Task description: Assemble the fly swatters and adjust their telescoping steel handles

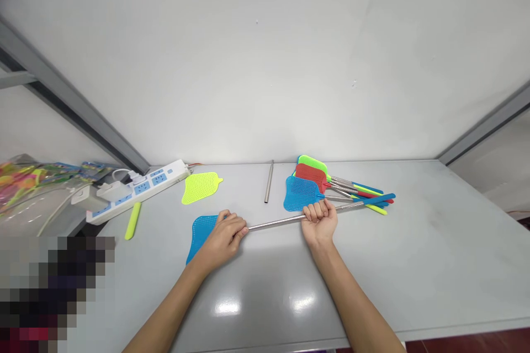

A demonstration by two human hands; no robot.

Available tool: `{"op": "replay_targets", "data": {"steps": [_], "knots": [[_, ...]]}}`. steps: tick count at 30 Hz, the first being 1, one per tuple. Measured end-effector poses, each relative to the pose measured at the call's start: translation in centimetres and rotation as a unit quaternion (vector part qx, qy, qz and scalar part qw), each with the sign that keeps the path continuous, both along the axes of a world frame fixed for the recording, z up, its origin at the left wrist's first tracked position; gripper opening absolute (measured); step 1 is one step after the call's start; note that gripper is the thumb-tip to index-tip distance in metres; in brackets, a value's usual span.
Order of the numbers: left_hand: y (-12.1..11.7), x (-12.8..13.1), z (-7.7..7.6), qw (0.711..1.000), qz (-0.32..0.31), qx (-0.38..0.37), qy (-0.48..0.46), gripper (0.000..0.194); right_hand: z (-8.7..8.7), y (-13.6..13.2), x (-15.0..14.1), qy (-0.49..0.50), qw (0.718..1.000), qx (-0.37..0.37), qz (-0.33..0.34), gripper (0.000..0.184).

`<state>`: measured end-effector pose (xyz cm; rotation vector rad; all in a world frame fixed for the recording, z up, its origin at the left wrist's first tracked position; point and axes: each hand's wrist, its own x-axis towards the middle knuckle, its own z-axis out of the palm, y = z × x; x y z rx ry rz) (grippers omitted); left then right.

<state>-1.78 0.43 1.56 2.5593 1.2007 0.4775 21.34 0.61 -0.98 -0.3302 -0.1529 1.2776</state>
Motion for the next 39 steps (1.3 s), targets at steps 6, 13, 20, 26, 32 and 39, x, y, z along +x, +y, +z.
{"op": "replay_targets", "data": {"steps": [6,13,20,26,32,39], "knots": [[0.1,0.0,0.1,1.0,0.003,-0.003,-0.005,0.028,-0.2,-0.1,-0.4,0.011,1.0,-0.007,0.005,0.037],[0.2,0.1,0.0,1.0,0.005,-0.005,-0.016,0.029,0.6,0.1,-0.5,-0.001,1.0,-0.009,0.019,0.036],[0.4,0.3,0.2,0.999,0.01,-0.009,-0.032,0.029,1.9,0.7,0.7,-0.051,0.996,-0.021,0.063,0.027],[0.9,-0.5,0.4,0.999,0.026,0.012,-0.028,0.027,1.8,1.1,2.0,-0.049,0.998,-0.04,0.012,0.005],[0.9,-0.4,0.1,0.999,0.013,0.017,-0.024,0.025,1.1,1.2,3.2,-0.047,0.997,-0.04,-0.044,0.009],[0.0,0.3,0.1,0.999,0.021,0.025,-0.013,0.026,0.3,0.7,3.7,-0.031,0.998,-0.047,-0.029,0.034]]}}
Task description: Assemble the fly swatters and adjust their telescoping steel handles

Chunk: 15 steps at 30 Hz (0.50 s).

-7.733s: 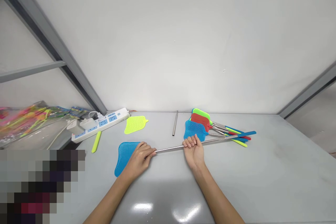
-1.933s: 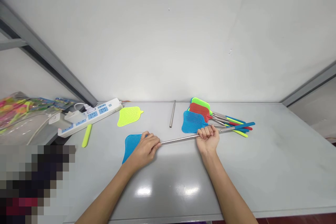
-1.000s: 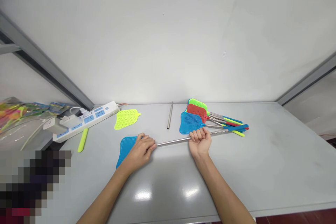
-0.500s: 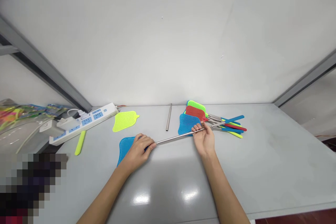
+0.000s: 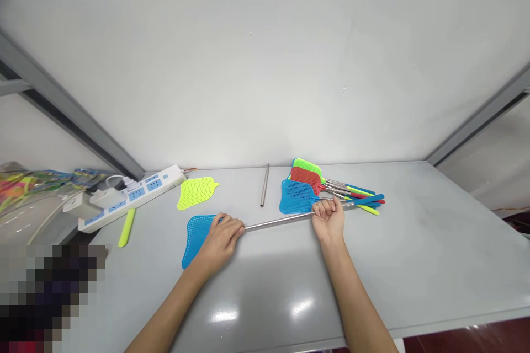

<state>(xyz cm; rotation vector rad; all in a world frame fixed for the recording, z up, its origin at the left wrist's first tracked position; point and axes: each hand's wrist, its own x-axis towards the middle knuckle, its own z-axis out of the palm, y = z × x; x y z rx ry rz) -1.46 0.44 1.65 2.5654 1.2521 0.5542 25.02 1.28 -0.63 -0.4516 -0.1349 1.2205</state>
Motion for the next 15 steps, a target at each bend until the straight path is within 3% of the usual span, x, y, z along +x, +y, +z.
{"op": "replay_targets", "data": {"steps": [15], "knots": [[0.2,-0.5,-0.1,0.999,0.019,-0.029,-0.005,0.03,-0.5,-0.4,-1.5,0.003,0.998,0.06,-0.011,0.039]]}}
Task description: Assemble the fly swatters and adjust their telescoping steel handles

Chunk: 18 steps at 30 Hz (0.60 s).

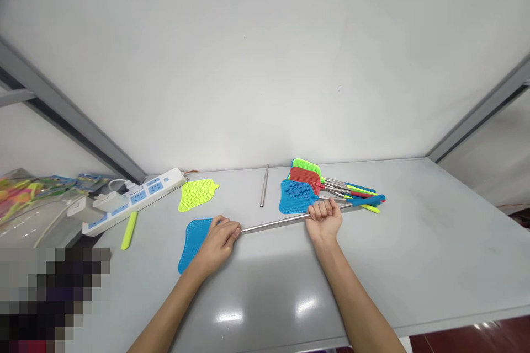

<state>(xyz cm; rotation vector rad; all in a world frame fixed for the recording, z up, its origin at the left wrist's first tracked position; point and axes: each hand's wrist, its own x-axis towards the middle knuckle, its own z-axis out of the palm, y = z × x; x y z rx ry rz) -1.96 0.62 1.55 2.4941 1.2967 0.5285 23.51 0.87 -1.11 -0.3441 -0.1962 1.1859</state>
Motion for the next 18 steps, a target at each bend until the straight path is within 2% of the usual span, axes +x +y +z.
{"op": "replay_targets", "data": {"steps": [18], "knots": [[0.5,-0.7,0.0,0.999,0.005,-0.03,0.013,0.03,0.7,-0.1,-1.5,0.049,0.997,0.021,0.056,0.04]]}}
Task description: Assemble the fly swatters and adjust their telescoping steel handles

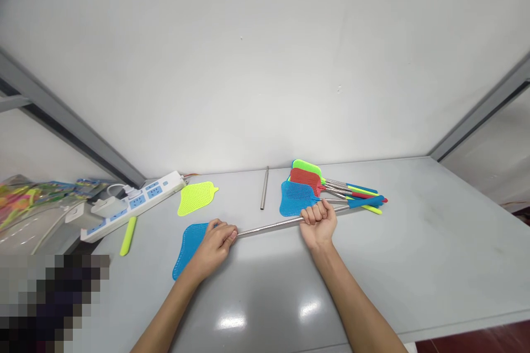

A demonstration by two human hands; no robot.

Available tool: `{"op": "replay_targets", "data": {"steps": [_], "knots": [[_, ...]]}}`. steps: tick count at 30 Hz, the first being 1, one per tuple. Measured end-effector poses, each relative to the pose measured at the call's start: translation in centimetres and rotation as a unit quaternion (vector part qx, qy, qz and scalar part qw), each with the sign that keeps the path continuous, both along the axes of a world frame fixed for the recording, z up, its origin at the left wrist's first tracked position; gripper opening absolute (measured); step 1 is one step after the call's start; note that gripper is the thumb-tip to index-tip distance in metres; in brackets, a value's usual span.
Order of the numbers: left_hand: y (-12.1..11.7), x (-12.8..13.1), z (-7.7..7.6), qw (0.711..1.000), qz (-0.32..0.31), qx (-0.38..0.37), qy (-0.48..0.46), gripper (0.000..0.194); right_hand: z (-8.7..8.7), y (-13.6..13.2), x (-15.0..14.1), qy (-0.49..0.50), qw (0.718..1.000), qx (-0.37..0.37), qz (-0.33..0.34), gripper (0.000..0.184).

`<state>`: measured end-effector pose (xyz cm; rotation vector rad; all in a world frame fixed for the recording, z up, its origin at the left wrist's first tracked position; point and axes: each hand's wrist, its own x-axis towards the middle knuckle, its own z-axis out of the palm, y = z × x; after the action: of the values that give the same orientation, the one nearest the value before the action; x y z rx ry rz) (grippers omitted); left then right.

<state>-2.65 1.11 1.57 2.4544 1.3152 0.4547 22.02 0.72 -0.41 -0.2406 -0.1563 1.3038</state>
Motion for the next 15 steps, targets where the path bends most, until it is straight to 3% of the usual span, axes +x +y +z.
{"op": "replay_targets", "data": {"steps": [15], "knots": [[-0.5,0.8,0.4,1.0,0.007,0.005,-0.009,0.03,0.3,-0.5,-2.0,-0.018,0.999,-0.02,0.02,0.041]]}}
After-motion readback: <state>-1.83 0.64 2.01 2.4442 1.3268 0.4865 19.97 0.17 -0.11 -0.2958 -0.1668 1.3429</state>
